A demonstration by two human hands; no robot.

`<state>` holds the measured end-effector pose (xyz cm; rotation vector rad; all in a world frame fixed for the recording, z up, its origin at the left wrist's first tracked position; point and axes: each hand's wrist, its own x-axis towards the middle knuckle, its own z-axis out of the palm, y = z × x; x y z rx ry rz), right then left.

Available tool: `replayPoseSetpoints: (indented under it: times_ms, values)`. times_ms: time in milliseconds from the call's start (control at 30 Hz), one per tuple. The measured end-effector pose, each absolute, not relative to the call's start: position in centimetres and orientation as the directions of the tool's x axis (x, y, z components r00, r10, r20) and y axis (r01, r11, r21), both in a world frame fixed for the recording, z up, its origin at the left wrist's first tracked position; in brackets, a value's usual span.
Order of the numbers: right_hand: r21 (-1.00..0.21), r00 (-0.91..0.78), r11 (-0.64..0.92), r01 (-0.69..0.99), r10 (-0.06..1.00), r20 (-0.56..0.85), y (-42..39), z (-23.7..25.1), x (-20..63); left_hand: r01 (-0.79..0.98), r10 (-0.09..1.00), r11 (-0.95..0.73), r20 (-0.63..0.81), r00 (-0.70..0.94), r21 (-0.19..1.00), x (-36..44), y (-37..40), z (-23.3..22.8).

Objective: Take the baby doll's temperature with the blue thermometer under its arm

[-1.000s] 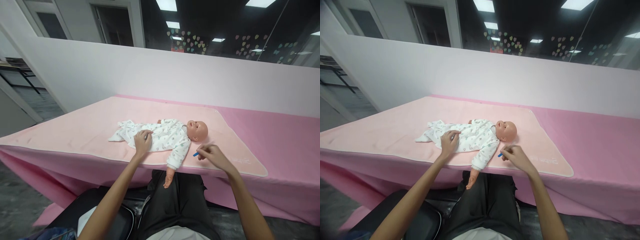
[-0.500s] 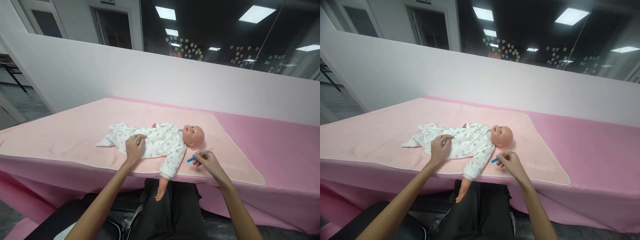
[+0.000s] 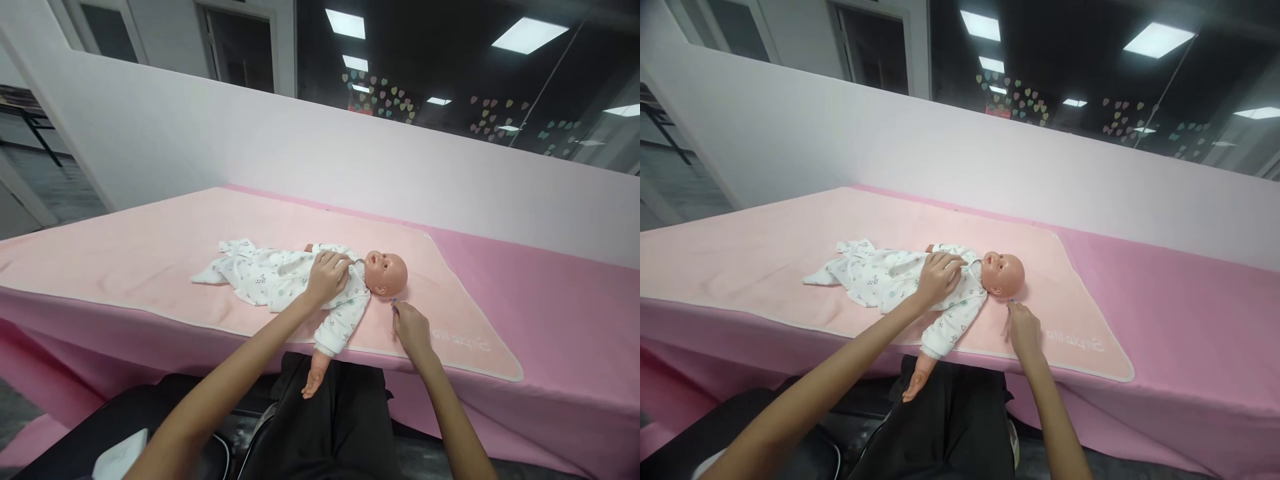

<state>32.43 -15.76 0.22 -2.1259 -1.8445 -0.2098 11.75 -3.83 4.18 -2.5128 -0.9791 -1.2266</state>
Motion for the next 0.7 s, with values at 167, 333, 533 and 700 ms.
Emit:
replayPoseSetpoints:
  times_ms: [167,333,533,700]
  values:
    - [-0.21,0.24,-0.172,0.963,0.899,0.366,-15.3,-0.6,33.1,0.696,0.579,-0.679,0.752,0.315,0.231,14.7,-2.9,3.0]
    - [-0.508,0.265,0.095,0.856,0.764,0.589,-13.6,0.8,29.5,0.679,0.561,-0.697,0.766,0.315,0.231,13.9,-3.1,2.2]
    - [-0.518,0.076,0.438,0.735,0.706,0.704,-6.9,3.3,22.1,0.696,0.552,-0.676,0.792,0.259,0.243,13.5,-3.2,2.0]
    - [-0.63,0.145,0.443,0.638,0.734,0.663,-5.1,2.4,21.6,0.702,0.552,-0.675,0.788,0.273,0.23,13.3,-3.1,1.6]
